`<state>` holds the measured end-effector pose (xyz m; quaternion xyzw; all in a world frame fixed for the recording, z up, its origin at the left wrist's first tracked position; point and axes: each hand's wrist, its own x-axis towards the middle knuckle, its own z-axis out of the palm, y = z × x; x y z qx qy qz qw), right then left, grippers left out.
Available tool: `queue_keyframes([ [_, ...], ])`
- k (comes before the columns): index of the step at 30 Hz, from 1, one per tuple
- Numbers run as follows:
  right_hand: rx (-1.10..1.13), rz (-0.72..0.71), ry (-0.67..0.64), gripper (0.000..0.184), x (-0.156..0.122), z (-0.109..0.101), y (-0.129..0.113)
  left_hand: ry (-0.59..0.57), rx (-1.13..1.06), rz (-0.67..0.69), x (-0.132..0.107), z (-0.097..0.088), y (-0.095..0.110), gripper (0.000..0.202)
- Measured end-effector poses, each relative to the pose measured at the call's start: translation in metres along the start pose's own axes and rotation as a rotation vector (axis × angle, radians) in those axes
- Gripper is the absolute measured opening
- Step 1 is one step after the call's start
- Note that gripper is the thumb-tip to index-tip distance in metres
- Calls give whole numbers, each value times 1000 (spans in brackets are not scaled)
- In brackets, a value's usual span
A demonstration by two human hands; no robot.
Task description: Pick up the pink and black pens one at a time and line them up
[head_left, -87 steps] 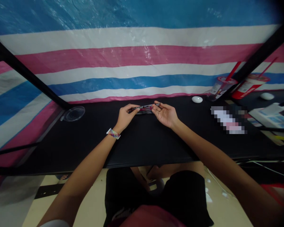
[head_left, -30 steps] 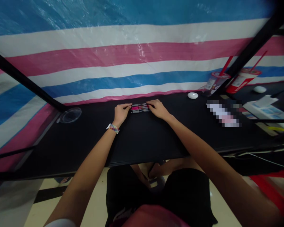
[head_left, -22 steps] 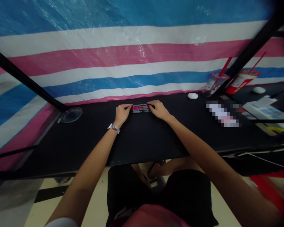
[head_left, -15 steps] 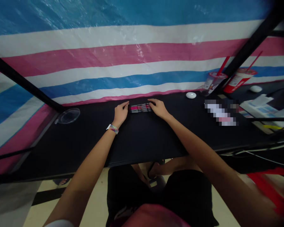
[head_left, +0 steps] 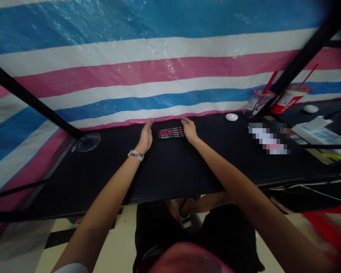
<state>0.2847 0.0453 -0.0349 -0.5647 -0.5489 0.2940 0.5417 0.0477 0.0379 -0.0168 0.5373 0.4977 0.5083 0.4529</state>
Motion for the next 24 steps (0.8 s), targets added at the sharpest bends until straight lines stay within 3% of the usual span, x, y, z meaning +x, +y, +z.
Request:
queue_keyframes([
  [4, 64, 15, -17, 41, -4, 0, -3, -39, -30, 23, 2, 20, 0, 73],
  [8, 125, 18, -33, 38, -7, 3, -4, -21, -94, 74, 2, 31, 0, 61],
  [15, 233, 78, -39, 36, -16, 1, -2, -32, -135, 40, -13, 30, 7, 59],
  [24, 262, 63, -129, 34, -49, -8, -2, -89, -115, 36, -59, 20, 10, 63],
])
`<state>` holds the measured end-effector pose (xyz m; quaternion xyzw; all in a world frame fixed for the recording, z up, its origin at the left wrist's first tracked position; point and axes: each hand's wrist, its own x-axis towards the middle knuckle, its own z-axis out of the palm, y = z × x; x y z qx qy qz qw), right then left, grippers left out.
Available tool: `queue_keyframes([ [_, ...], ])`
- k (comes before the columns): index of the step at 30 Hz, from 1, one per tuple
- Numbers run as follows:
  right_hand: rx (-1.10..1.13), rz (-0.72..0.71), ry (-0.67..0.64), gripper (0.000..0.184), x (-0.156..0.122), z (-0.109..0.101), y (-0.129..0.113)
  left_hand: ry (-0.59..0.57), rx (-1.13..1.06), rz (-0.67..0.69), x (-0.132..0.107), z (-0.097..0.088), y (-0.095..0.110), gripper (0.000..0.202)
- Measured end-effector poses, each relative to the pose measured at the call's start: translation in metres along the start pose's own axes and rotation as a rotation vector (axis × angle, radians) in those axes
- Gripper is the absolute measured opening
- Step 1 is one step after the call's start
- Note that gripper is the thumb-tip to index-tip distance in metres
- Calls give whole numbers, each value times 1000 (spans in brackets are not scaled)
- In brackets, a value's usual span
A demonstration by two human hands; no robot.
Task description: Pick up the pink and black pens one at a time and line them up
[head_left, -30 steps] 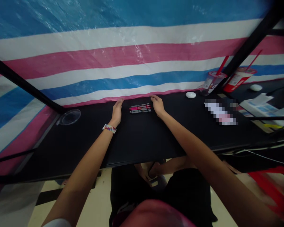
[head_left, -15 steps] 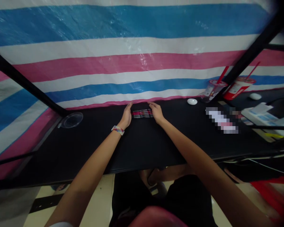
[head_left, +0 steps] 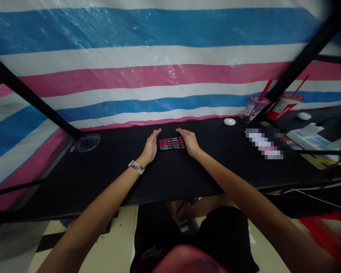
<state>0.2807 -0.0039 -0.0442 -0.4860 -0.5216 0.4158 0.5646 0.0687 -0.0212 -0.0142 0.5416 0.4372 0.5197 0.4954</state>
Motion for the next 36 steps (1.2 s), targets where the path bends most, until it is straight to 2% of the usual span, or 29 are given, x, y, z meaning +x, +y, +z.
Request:
queue_keyframes([
  [6, 3, -3, -18, 31, -20, -2, -10, -13, 27, -2, -15, 1, 1, 63],
  [11, -82, -45, -14, 32, -21, -1, -17, 21, 143, 52, -5, 1, -6, 57],
  [16, -154, -68, 17, 32, -12, 0, -16, 70, 234, 69, 5, -1, -4, 51],
  [23, -90, -33, -3, 37, -2, 2, -10, -19, 171, 56, 12, 7, -6, 53],
  [27, -11, -23, -9, 37, -8, -1, -13, -47, 106, 52, 6, 5, -5, 53],
  [36, 37, 0, -5, 32, -33, -2, -22, -63, 150, 23, -16, 7, 7, 57],
])
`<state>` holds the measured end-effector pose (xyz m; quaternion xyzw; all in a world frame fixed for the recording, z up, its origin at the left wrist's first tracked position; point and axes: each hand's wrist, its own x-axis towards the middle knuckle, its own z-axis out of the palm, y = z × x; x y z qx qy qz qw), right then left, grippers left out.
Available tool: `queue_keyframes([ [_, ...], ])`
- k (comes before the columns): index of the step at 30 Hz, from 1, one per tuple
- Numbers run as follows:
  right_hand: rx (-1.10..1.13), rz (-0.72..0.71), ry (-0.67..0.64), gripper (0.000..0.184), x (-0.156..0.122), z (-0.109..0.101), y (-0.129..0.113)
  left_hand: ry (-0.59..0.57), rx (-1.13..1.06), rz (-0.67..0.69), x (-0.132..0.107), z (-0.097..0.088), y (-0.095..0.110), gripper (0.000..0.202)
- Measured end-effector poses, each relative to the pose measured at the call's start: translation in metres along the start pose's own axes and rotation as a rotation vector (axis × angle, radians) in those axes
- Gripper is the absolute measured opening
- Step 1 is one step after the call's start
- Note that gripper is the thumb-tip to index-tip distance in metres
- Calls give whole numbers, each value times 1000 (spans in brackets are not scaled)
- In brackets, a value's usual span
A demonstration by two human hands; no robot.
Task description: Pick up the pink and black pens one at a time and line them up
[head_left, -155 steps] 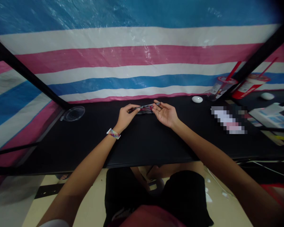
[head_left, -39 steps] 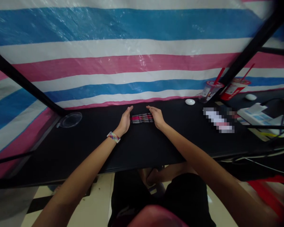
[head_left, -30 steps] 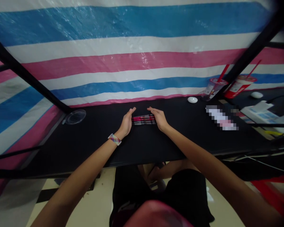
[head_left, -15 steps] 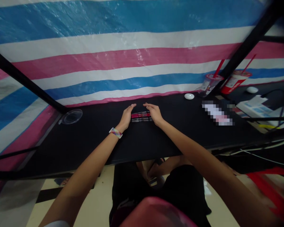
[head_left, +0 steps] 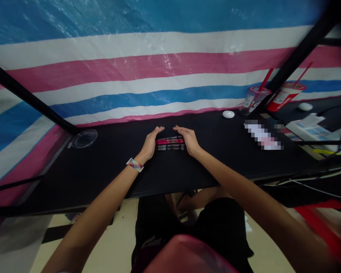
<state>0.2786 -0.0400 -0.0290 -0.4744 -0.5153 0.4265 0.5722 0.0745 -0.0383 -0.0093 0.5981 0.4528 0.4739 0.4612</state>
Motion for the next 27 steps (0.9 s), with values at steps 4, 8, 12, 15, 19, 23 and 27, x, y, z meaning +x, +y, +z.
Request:
queue_keyframes([
  [4, -81, -36, -14, 31, -3, -1, -1, 6, 52, 18, -2, -1, 1, 49],
  [8, -287, -141, -59, 33, -5, -7, -6, -46, 357, 93, -5, -10, 3, 38],
  [12, -476, -271, -170, 35, -19, -19, -14, -92, 555, 175, -10, -20, 2, 36],
  [15, -595, -393, -231, 37, -33, -28, -18, -121, 603, 202, -12, -22, 0, 32],
  [19, -682, -514, -294, 39, -49, -36, -20, -98, 613, 228, -11, -20, -3, 28],
  [23, -708, -574, -304, 39, -56, -37, -22, -91, 603, 277, -10, -19, -3, 25],
  [27, -695, -676, -315, 30, -60, -35, -25, -94, 586, 301, -11, -18, -1, 25],
])
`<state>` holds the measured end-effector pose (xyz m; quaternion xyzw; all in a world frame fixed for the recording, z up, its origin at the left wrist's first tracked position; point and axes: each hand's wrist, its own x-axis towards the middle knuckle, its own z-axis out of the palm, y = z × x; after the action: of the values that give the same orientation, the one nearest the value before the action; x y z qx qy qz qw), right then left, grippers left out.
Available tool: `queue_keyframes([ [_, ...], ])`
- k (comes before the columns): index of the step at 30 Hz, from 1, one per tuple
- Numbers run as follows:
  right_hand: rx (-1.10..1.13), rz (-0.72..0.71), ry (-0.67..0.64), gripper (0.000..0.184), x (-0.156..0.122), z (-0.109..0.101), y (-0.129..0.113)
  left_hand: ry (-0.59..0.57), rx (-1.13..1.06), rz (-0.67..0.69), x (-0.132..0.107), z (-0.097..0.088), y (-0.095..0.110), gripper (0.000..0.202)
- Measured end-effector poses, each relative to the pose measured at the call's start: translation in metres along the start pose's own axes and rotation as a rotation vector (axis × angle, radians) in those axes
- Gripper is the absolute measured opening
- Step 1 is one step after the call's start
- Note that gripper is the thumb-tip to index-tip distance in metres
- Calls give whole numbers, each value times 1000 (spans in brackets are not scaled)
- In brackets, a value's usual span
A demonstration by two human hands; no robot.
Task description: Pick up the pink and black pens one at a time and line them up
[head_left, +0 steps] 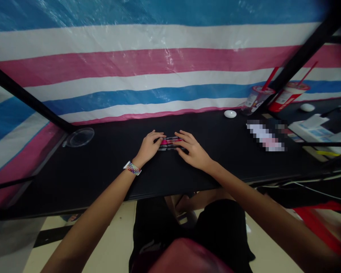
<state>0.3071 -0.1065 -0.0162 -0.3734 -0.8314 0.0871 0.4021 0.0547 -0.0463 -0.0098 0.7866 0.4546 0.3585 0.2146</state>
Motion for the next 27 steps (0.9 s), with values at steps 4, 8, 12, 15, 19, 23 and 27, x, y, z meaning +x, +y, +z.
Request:
queue_keyframes([
  [4, -8, -82, -29, 18, -1, 0, -2, -2, 2, 5, 0, -1, 1, 25],
  [8, -1, -66, -19, 17, -1, 0, 0, 2, 11, -27, 0, 1, -2, 25],
  [12, -48, -46, -9, 13, 0, 1, 2, 28, 10, -56, -1, 4, -4, 25],
  [15, -41, -65, -41, 10, 0, 1, 2, 48, -4, -43, -2, 3, -3, 23],
  [19, 21, -57, -26, 13, 1, -2, -1, 106, -44, -10, -4, -2, 7, 19],
  [23, 108, -46, 69, 12, 4, -6, 0, 144, -65, 33, -6, -12, 23, 28],
  [27, 124, 67, 165, 8, 11, -12, 4, 30, -67, 105, -4, -20, 39, 30],
])
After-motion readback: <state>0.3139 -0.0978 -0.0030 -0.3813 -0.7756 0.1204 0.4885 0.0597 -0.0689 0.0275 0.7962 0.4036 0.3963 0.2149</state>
